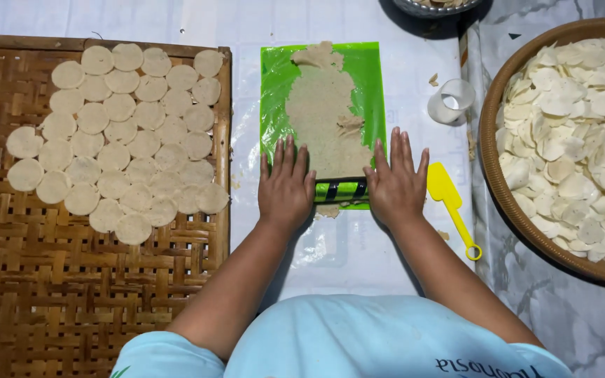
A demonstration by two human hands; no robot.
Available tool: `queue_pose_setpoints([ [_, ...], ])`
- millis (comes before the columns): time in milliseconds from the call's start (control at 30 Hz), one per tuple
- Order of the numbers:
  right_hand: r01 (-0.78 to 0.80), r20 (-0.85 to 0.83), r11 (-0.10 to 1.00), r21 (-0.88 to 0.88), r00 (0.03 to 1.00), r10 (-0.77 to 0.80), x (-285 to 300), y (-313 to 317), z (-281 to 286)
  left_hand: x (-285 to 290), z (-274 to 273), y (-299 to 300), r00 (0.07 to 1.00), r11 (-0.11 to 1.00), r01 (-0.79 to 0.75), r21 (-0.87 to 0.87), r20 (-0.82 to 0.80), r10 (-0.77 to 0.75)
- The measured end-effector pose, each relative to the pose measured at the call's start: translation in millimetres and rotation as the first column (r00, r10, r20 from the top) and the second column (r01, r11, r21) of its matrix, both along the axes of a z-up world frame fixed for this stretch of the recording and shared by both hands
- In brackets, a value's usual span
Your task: Rolling out dough and cutting it into circular shapes to prepare chips.
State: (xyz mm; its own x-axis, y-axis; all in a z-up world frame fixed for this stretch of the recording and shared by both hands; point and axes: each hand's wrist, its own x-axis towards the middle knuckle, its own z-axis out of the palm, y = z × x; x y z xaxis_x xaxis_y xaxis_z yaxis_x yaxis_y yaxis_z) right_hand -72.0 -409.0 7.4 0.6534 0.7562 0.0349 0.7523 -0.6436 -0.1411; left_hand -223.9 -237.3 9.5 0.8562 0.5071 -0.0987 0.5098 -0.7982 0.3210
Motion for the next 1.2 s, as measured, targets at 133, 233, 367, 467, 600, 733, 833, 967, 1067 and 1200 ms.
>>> queue_pose_setpoints([
  [133, -0.091, 0.086, 0.987, 0.131, 0.993, 0.08, -21, -29, -16, -28, -3, -19, 0.997, 0.998, 0.056, -0.009, 0.053, -0.055],
  [233, -0.092, 0.104, 0.986, 0.139, 0.992, 0.078, -25, -35, -20, -35, -4, -23, 0.994, 0.995, 0.098, -0.015, 0.052, -0.097],
  [367, -0.093, 0.078, 0.994, 0.054, 0.993, 0.089, 1, -14, -21, -10, -15, -4, 0.996, 0.998, 0.051, 0.027, 0.072, -0.053],
  [467, -0.031, -0.017, 0.999, -0.032, 0.999, 0.03, 22, 10, -17, 13, -25, 15, 0.998, 0.999, -0.011, 0.05, 0.055, 0.008],
  [600, -0.003, -0.069, 0.999, -0.048, 0.998, 0.0, 10, 6, -4, 5, -10, 5, 0.999, 0.999, -0.031, 0.015, 0.041, 0.03],
  [733, -0.063, 0.021, 0.998, 0.017, 0.998, 0.062, -28, -34, -8, -30, -1, -19, 0.999, 0.999, 0.038, -0.004, 0.027, -0.038],
  [833, -0.105, -0.002, 0.994, 0.039, 0.994, 0.105, -45, -61, -5, -56, -9, -30, 0.993, 0.993, 0.116, -0.01, 0.036, -0.116],
  [967, -0.192, -0.075, 0.98, 0.047, 0.978, 0.195, -31, -72, 0, -66, -22, -15, 0.952, 0.977, 0.21, 0.041, 0.219, -0.214],
  [1067, -0.16, -0.117, 0.986, 0.046, 0.979, 0.164, -16, -67, 5, -52, -14, -1, 0.921, 0.971, 0.211, 0.11, 0.309, -0.236],
  [1200, -0.144, -0.018, 0.988, 0.057, 0.989, 0.145, -13, -40, 10, -27, -21, 18, 0.902, 0.97, 0.107, 0.22, 0.389, -0.187],
])
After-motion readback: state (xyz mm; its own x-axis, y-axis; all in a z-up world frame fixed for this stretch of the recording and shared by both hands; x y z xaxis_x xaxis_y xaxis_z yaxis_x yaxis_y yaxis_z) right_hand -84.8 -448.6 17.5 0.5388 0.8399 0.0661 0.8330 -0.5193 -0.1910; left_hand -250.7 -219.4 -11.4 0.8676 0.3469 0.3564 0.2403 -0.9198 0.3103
